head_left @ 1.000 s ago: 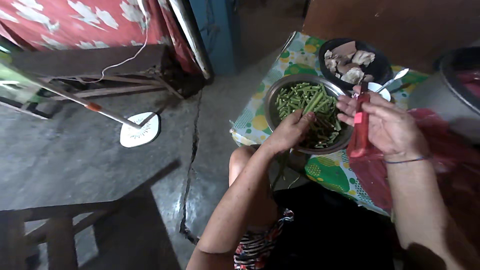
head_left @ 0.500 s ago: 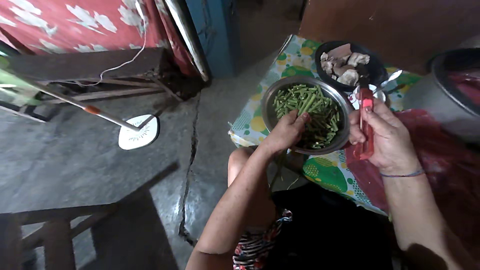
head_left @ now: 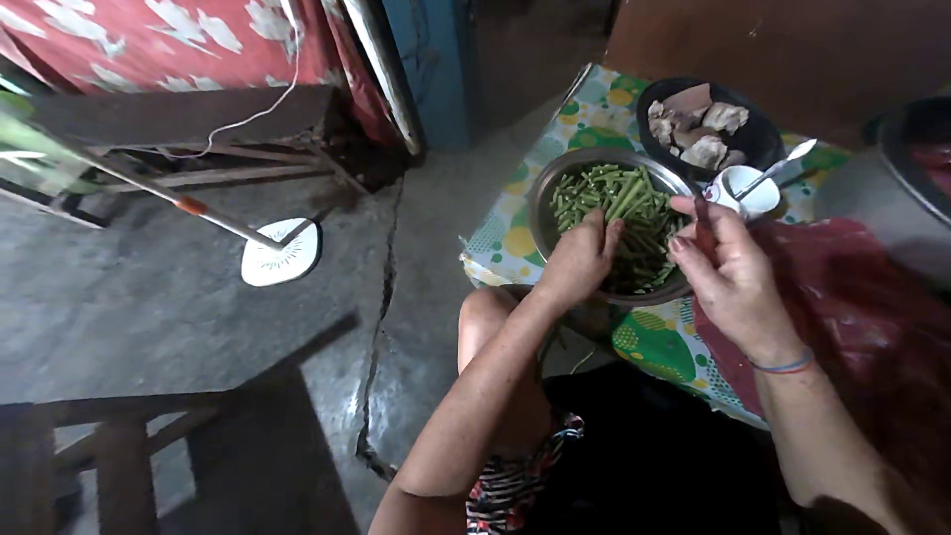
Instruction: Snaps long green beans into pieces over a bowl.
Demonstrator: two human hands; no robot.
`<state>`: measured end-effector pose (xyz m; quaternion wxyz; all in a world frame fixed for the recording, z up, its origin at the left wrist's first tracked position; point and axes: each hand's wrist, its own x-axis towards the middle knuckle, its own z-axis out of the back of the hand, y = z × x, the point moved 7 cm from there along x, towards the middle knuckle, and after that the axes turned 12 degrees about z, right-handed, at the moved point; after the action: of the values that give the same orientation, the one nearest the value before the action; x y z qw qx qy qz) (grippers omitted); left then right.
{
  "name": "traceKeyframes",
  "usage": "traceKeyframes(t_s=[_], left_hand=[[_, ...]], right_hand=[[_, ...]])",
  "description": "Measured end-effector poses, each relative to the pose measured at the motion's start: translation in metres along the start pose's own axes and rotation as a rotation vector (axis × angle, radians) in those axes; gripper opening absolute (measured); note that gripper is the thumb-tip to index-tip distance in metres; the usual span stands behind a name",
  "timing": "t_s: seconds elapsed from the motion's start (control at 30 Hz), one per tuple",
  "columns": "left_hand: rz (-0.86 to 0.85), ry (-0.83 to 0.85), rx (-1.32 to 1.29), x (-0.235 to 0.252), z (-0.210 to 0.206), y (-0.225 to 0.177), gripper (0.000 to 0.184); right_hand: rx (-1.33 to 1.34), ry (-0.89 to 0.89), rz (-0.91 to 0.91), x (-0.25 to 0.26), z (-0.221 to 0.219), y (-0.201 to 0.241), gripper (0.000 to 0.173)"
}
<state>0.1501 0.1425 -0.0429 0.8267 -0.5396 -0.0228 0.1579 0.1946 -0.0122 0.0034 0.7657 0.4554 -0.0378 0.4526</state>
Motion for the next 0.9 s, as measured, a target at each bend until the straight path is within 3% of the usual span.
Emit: traceKeyframes(t_s=[0.3, 0.47, 0.63, 0.8, 0.9], left_hand=[[-0.049, -0.280, 0.490, -0.004, -0.001, -0.004, 0.030], [-0.142, -0.395, 0.566, -0.007, -0.008, -0.005, 0.025], [-0.129, -0.381, 0.625, -0.006, -0.011, -0.008, 0.025], [-0.272, -0.548, 0.699, -0.011, -0.016, -0.012, 0.019], [-0.306, -0.552, 0.728, -0.013, -0.018, -0.015, 0.017]], right_hand=[[0.414, 0.046, -0.281, -0.006, -0.025, -0.006, 0.047], [0.497, 0.036, -0.414, -0.007, -0.035, -0.006, 0.048], [0.492, 0.048, -0.493, -0.009, -0.042, -0.010, 0.047], [0.572, -0.030, -0.528, -0.009, -0.045, -0.011, 0.034], [0.634, -0.078, -0.578, -0.007, -0.046, -0.011, 0.020]])
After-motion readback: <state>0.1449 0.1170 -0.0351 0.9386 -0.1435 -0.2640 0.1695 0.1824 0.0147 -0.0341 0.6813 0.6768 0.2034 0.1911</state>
